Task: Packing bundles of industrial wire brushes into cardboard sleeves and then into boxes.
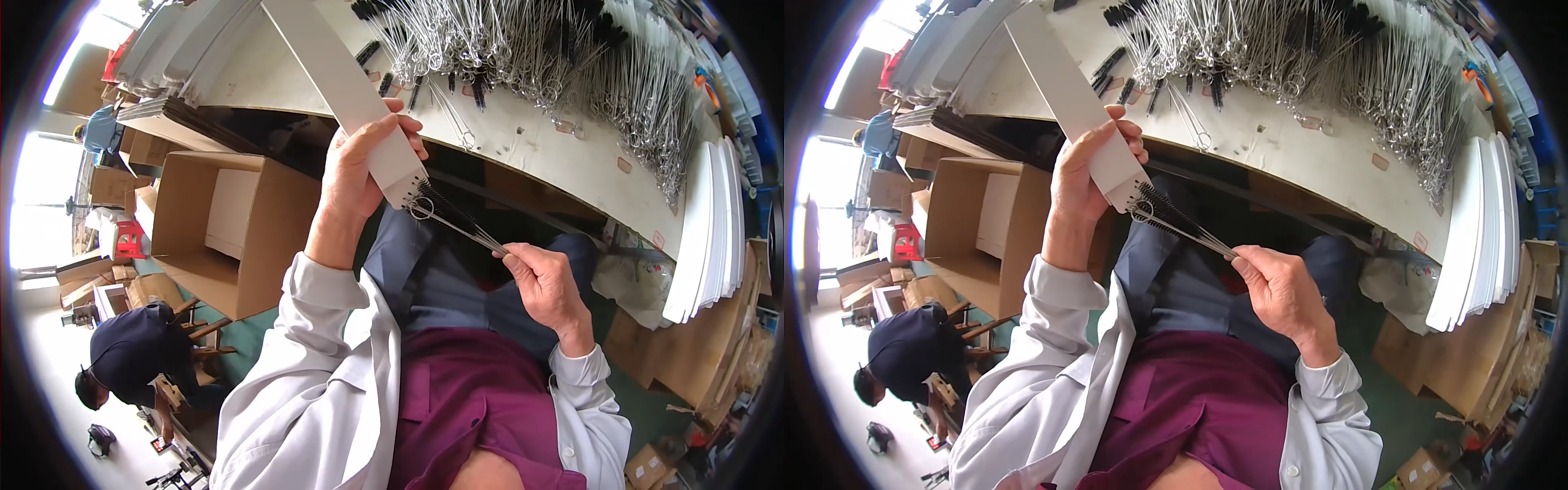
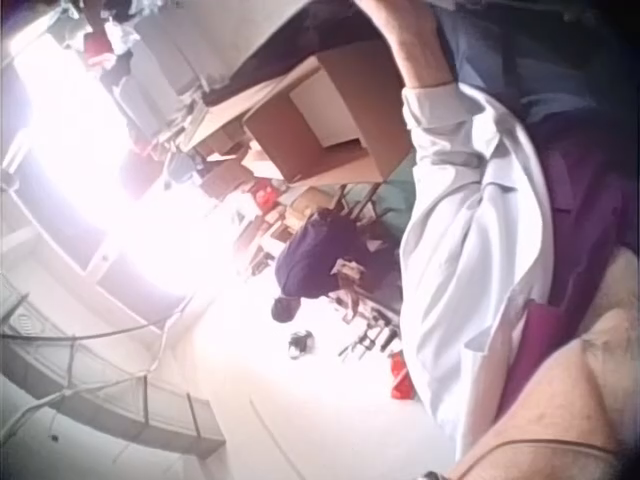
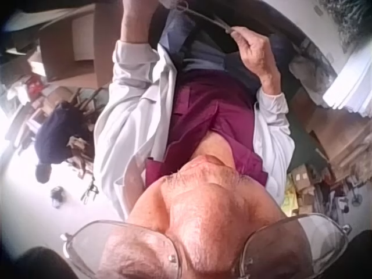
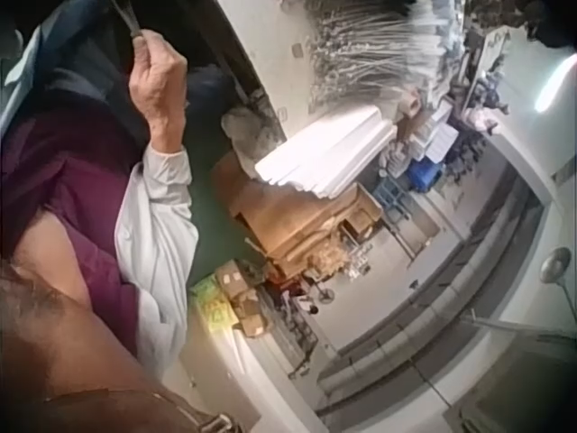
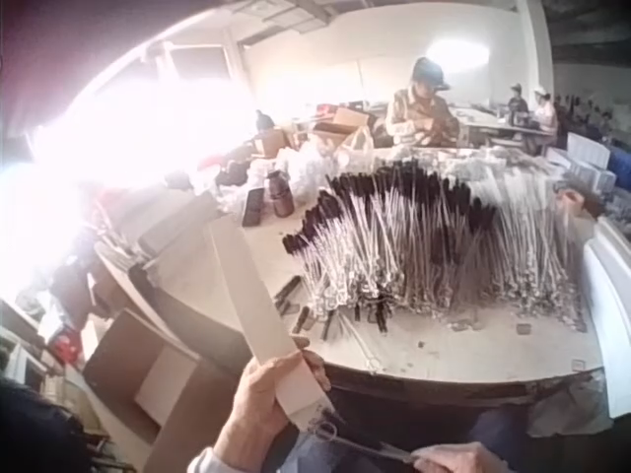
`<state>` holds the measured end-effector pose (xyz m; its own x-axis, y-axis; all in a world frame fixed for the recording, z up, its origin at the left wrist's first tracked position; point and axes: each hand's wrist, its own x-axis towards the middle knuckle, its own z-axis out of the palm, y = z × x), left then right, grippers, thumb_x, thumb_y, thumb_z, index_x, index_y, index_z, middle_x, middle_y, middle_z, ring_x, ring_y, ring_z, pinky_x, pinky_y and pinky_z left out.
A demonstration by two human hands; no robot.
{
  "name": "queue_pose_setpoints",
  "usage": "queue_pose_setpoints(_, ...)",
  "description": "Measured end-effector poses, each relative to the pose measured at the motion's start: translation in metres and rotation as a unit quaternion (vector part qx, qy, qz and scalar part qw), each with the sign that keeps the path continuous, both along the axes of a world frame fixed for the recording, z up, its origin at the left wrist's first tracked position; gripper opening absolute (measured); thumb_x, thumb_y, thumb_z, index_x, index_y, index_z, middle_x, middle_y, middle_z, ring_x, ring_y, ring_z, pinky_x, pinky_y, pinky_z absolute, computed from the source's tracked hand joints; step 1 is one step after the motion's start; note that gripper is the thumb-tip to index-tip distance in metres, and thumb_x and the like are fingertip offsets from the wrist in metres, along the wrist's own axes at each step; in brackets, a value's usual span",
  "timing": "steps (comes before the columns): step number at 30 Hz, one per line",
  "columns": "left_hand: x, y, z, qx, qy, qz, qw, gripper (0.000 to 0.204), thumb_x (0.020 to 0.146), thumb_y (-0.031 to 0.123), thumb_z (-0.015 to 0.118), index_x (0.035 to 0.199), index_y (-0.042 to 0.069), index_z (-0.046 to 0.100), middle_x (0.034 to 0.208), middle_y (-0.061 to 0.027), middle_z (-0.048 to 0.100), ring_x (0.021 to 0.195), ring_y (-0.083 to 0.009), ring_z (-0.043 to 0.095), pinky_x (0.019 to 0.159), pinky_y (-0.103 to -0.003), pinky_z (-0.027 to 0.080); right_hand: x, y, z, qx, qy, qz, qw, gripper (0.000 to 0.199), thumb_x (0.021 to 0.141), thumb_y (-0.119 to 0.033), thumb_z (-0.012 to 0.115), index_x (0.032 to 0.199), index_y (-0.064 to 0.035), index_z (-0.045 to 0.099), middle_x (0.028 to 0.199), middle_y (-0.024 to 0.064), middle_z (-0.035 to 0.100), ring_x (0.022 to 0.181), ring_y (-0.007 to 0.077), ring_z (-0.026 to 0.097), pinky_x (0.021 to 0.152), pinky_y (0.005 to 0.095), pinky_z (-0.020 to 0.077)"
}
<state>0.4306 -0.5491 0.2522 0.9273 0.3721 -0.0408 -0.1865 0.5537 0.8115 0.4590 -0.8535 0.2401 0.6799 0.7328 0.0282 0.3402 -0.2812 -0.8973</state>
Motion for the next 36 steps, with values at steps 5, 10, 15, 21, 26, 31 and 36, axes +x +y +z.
queue_pose_setpoints(5, -0.005, -0.014, 0.003, 0.000, 0.010, -0.009, 1.000, 0.038, 0.094, 0.016, 0.070, 0.125, -0.004, 0.059, 0.098, -0.0184, 0.070, 0.084, -0.0267, 0.069, 0.078, -0.045, 0.059, 0.003, -0.003, 0.000, -0.010, -0.009, 0.005, 1.000, 0.019, 0.103, -0.015, 0.064, 0.107, 0.0025, 0.071, 0.087, 0.0195, 0.072, 0.071, 0.0366, 0.068, 0.062, 0.0356, 0.0520)
queue_pose_setpoints(10, -0.011, -0.020, 0.000, -0.019, 0.010, -0.002, 1.000, 0.037, 0.095, 0.017, 0.069, 0.123, -0.004, 0.060, 0.098, -0.0189, 0.069, 0.084, -0.0273, 0.069, 0.079, -0.044, 0.059, 0.003, -0.003, -0.001, 0.009, -0.018, 0.009, 1.000, 0.020, 0.106, -0.013, 0.062, 0.106, 0.0046, 0.070, 0.068, 0.0113, 0.062, 0.057, 0.0111, 0.049, 0.053, 0.0288, 0.0400)
queue_pose_setpoints(15, -0.013, -0.026, -0.006, -0.019, 0.031, 0.013, 0.999, 0.034, 0.096, 0.018, 0.067, 0.121, -0.004, 0.061, 0.098, -0.0192, 0.069, 0.085, -0.0277, 0.069, 0.080, -0.045, 0.059, 0.004, -0.003, 0.005, -0.034, -0.001, 0.001, 0.999, 0.018, 0.103, -0.013, 0.064, 0.106, 0.0037, 0.070, 0.089, 0.0206, 0.073, 0.078, 0.0390, 0.072, 0.066, 0.0366, 0.0541)
queue_pose_setpoints(21, -0.014, -0.047, -0.012, -0.049, 0.041, 0.066, 0.996, 0.030, 0.097, 0.020, 0.065, 0.116, -0.002, 0.061, 0.099, -0.0190, 0.069, 0.086, -0.0284, 0.070, 0.084, -0.045, 0.059, -0.004, 0.003, -0.004, -0.023, -0.040, -0.033, 0.998, 0.016, 0.101, -0.011, 0.065, 0.106, 0.0040, 0.070, 0.089, 0.0227, 0.072, 0.078, 0.0425, 0.070, 0.065, 0.0392, 0.0536)
queue_pose_setpoints(26, -0.015, -0.069, -0.023, -0.080, 0.051, 0.087, 0.992, 0.028, 0.099, 0.024, 0.063, 0.116, 0.001, 0.061, 0.101, -0.0188, 0.069, 0.088, -0.0298, 0.070, 0.089, -0.046, 0.059, -0.009, 0.015, -0.006, -0.020, -0.045, -0.053, 0.997, 0.014, 0.101, -0.010, 0.065, 0.105, 0.0028, 0.069, 0.087, 0.0245, 0.070, 0.077, 0.0438, 0.069, 0.063, 0.0415, 0.0530)
queue_pose_setpoints(31, -0.018, -0.098, -0.030, -0.087, 0.046, 0.041, 0.994, 0.029, 0.101, 0.027, 0.062, 0.117, 0.003, 0.059, 0.106, -0.0190, 0.069, 0.093, -0.0296, 0.070, 0.089, -0.048, 0.059, -0.003, 0.044, -0.014, 0.020, -0.043, -0.053, 0.997, 0.020, 0.102, -0.009, 0.061, 0.118, 0.0038, 0.061, 0.084, 0.0261, 0.069, 0.076, 0.0446, 0.069, 0.062, 0.0452, 0.0525)
queue_pose_setpoints(36, -0.018, -0.096, -0.032, -0.106, 0.048, 0.049, 0.992, 0.027, 0.103, 0.029, 0.061, 0.115, 0.005, 0.060, 0.105, -0.0169, 0.069, 0.093, -0.0288, 0.069, 0.091, -0.047, 0.058, 0.007, 0.044, -0.003, 0.011, 0.006, -0.051, 0.999, 0.028, 0.099, -0.011, 0.065, 0.122, 0.0038, 0.059, 0.079, 0.0218, 0.070, 0.072, 0.0408, 0.070, 0.063, 0.0435, 0.0540)
